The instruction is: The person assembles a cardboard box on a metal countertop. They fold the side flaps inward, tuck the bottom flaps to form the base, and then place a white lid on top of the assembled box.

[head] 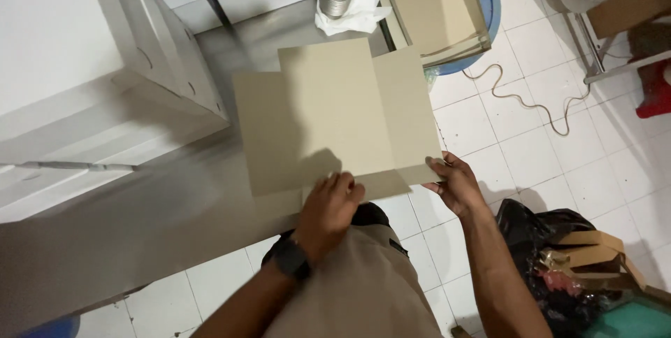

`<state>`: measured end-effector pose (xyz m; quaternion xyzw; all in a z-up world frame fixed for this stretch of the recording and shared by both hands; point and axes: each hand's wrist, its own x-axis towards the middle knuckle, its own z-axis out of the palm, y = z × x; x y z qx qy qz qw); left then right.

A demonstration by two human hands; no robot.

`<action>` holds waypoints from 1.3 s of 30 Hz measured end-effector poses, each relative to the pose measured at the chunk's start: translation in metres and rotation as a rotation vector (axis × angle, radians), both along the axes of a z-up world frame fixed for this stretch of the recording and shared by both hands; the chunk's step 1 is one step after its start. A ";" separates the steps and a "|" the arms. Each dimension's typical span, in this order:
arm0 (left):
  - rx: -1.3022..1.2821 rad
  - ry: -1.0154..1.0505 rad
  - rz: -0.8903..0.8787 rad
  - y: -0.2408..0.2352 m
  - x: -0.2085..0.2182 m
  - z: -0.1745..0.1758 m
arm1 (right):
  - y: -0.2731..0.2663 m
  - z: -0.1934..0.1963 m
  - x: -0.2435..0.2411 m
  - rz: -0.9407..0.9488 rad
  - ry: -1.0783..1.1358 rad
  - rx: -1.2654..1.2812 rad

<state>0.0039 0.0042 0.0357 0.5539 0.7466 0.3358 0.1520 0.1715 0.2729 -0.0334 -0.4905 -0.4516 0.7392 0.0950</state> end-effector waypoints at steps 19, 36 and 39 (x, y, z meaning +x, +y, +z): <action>-0.005 0.445 0.021 0.022 0.019 -0.050 | 0.013 0.003 -0.007 0.198 -0.078 0.150; -0.450 -0.183 -0.227 0.046 -0.029 0.006 | -0.083 0.083 -0.065 0.696 0.177 0.685; -0.356 -0.402 -0.146 0.048 -0.021 -0.083 | -0.098 0.060 -0.062 0.789 0.162 0.955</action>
